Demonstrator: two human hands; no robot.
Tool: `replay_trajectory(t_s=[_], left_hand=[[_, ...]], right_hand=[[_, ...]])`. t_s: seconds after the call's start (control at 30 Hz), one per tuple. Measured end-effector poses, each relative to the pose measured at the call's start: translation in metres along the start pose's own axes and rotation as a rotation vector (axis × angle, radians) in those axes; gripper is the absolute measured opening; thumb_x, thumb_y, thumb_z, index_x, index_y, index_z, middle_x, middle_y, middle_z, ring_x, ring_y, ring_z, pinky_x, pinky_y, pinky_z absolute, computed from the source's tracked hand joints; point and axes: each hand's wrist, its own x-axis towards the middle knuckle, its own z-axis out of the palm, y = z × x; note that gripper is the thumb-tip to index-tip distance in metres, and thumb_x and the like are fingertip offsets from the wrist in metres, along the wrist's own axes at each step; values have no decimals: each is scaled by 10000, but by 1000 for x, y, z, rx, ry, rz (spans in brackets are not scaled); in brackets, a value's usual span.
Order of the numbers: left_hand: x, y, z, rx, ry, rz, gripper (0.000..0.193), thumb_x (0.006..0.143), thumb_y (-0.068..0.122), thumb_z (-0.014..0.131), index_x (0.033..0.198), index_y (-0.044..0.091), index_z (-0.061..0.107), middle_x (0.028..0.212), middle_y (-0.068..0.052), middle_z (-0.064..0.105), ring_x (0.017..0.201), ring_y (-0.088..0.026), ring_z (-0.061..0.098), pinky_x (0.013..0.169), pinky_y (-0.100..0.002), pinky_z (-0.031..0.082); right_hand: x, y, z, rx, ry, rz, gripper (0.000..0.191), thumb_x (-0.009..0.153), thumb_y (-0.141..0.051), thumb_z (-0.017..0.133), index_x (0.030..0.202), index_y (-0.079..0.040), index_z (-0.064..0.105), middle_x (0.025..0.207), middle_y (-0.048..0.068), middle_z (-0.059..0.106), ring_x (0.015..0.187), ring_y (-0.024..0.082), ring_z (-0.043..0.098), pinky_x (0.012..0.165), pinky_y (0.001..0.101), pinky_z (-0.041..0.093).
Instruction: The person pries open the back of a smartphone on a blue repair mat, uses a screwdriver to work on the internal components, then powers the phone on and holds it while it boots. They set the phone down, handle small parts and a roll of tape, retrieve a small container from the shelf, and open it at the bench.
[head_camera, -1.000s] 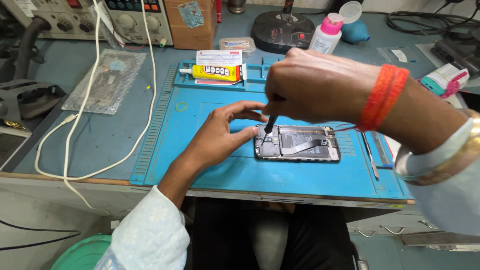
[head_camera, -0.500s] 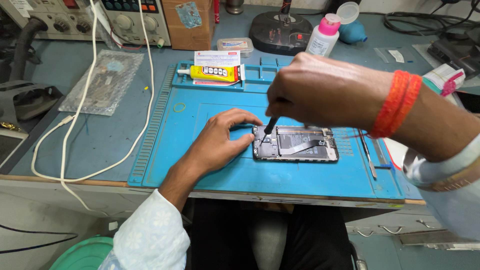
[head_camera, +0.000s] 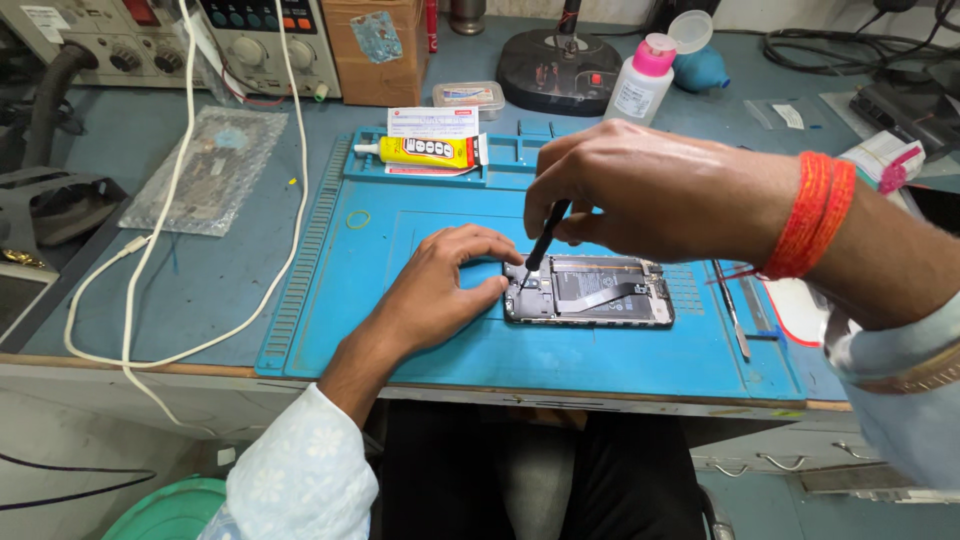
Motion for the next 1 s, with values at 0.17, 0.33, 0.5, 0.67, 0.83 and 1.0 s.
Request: replay_trajectory(t_s=[0.17, 0.33, 0.5, 0.67, 0.83, 1.0], left_hand=[[-1, 0, 0, 26, -7, -7, 256, 820, 167, 684, 1061, 130, 763, 1202, -29, 735, 1183, -252, 645, 1104, -396, 435], [-2, 2, 0, 47, -7, -8, 254, 819, 164, 685, 1056, 134, 772, 1200, -30, 738, 1188, -253, 636, 1117, -412, 404], [-3, 2, 0, 61, -15, -22, 253, 820, 162, 688, 1056, 138, 775, 1203, -35, 736, 1188, -250, 636, 1127, -417, 384], [-3, 1, 0, 51, 8, 13, 252, 817, 158, 691, 1051, 129, 777, 1202, -46, 738, 1201, -263, 636, 1119, -419, 399], [-4, -2, 0, 53, 17, 59, 254, 820, 161, 695, 1059, 111, 764, 1186, -59, 736, 1183, -271, 648, 1110, -421, 415], [-5, -5, -2, 59, 8, 58, 260, 814, 166, 707, 1061, 98, 754, 1182, -67, 731, 1177, -284, 644, 1079, -421, 423]], right_hand=[[-4, 11, 7, -111, -63, 156, 230, 909, -273, 739, 1072, -114, 766, 890, 92, 767, 796, 244, 741, 734, 377, 590], [-4, 9, 8, -67, -76, 330, 334, 852, -286, 763, 1141, -122, 726, 882, 115, 780, 787, 278, 747, 726, 397, 583], [-6, 3, 7, -37, -18, 230, 318, 829, -264, 769, 1094, -90, 743, 869, 124, 773, 772, 292, 741, 716, 415, 574], [-8, 1, 7, -109, 13, 127, 262, 858, -207, 724, 1094, -107, 780, 872, 112, 764, 787, 297, 717, 715, 415, 563], [-9, 0, 8, -134, -94, 325, 170, 958, -247, 681, 1056, -153, 784, 874, 102, 765, 761, 276, 720, 744, 392, 580], [-9, -1, 11, -6, 38, 247, 281, 832, -236, 749, 1061, -73, 740, 815, 136, 762, 733, 298, 738, 695, 428, 576]])
